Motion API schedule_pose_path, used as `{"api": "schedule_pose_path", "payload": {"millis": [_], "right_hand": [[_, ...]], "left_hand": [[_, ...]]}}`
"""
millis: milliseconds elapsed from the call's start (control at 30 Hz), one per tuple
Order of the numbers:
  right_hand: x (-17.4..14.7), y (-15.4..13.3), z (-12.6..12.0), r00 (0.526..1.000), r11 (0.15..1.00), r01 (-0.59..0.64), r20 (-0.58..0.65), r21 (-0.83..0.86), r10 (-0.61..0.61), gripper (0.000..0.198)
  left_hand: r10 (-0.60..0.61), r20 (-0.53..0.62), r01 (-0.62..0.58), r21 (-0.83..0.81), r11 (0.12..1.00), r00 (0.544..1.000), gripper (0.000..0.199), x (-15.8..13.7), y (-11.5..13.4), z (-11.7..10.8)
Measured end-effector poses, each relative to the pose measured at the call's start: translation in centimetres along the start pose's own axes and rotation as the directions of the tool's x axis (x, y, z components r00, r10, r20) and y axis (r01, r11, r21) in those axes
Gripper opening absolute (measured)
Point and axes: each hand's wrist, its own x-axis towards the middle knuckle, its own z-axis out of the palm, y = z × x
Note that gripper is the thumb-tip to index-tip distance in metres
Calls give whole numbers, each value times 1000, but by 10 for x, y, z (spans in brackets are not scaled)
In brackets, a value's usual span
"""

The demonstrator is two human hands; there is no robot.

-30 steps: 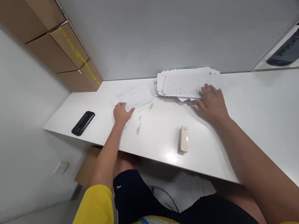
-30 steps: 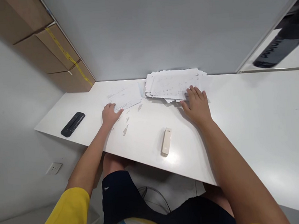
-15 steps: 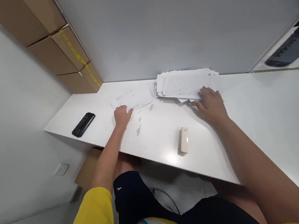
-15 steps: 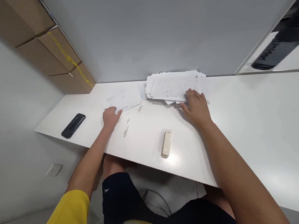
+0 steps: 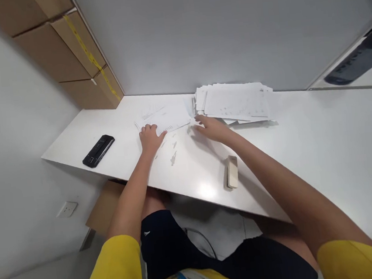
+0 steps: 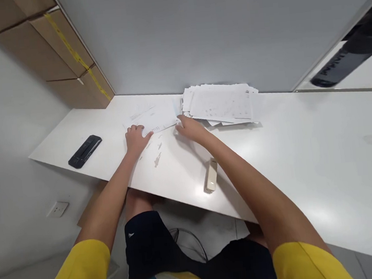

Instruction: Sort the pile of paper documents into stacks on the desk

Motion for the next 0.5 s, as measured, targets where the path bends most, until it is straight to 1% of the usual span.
{"api": "schedule_pose_path", "payload": {"millis": [100,167,200,300,367,433,500], "right_hand": [[42,0,20,991,991,-136,10,10,136,59],[61,4,29,976,976,-216,-27,9,216,57],[68,5,32,972,974,-227,-53,12,227,53],[77,-2,36,980,986,-164,-114,18,165,42],[77,-11,37,977,988,-154,-150,13,154,42],[77,-21,38,962,979,-205,-182,17,204,44],[78,-28,38,945,961,-276,-172,29,277,42]], "left_hand": [[13,0,-13,-23,1000,1000,47,-1,-2,10],[16,11,-16,-36,999,1000,47,-2,-3,15],[18,11,-18,-41,999,1000,47,-3,-3,16],[18,14,-17,-40,999,1000,47,-6,-2,15],[6,30,-5,-34,999,1000,47,-8,0,9],[-9,47,10,-32,999,999,46,-11,2,0],[-20,54,22,-35,999,998,45,-12,4,-7]]}}
